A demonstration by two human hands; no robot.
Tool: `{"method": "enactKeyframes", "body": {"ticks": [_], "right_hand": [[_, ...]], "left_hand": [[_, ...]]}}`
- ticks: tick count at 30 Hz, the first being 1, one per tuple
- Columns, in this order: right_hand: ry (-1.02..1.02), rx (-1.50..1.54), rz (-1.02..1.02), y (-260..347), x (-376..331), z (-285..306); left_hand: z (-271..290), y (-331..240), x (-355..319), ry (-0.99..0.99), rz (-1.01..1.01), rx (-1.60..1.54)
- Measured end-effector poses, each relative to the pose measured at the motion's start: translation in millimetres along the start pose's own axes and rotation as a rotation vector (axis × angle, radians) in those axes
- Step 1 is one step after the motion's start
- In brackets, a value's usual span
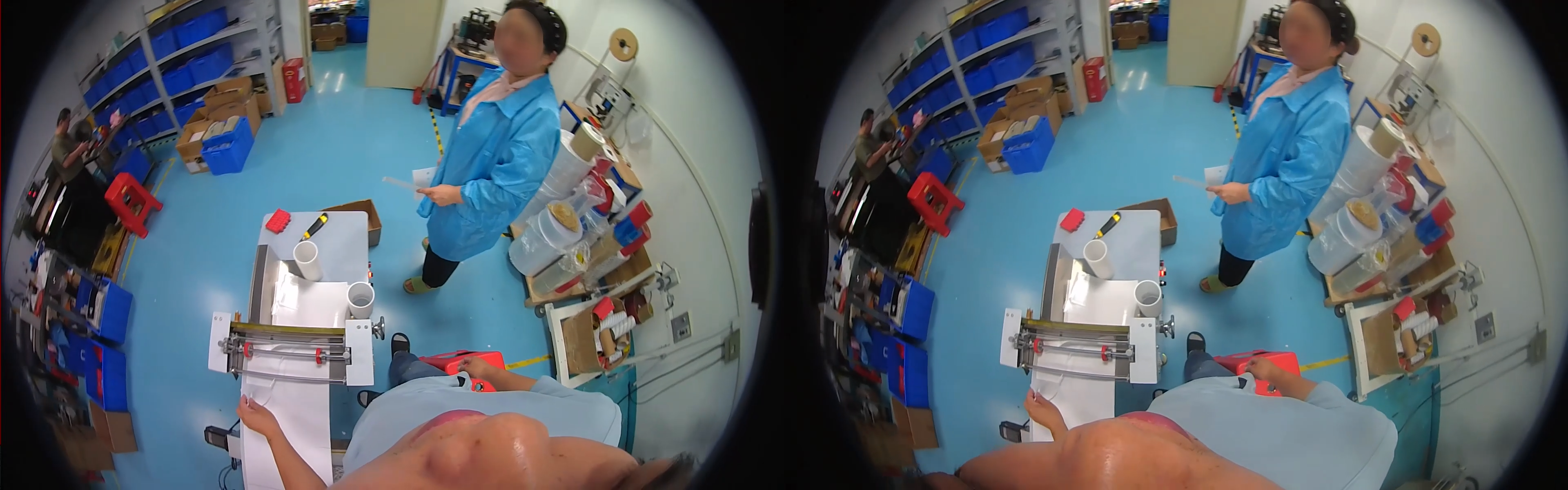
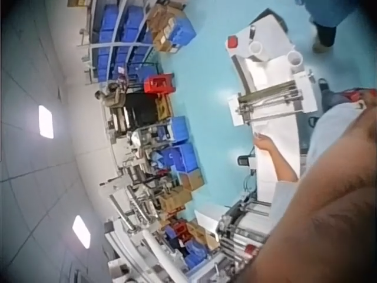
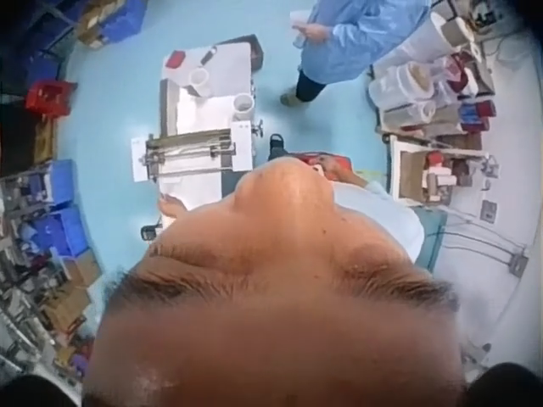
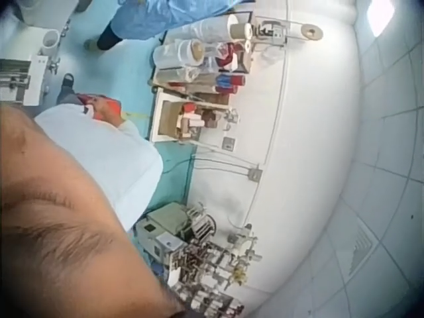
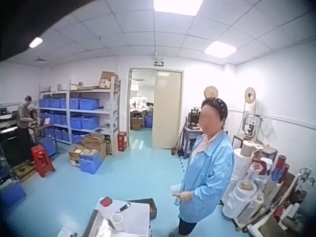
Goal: Operating and managing a production machine to process film rolls on a manufacturing line.
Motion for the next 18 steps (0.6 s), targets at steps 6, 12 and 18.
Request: {"method": "enactKeyframes", "body": {"ticks": [6, 12, 18], "right_hand": [[-0.031, -0.045, 0.061, 14, -7, 3], [-0.01, 0.054, -0.064, 21, -9, 8], [-0.076, 0.017, 0.034, 23, 1, 7]], "left_hand": [[2, 12, -7, 0.016, 0.036, 0.04], [0, 11, -14, 0.042, 0.054, 0.037], [-4, 47, -14, -0.003, 0.141, 0.028]]}}
Point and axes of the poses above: each hand's wrist, its own x-axis towards the middle knuckle, its own z-axis out of the back of the hand, y = z × x, the point moved 8 cm from there along x, towards the middle knuckle, and after that the axes turned 2 degrees about -z, right-handed, at the moved point
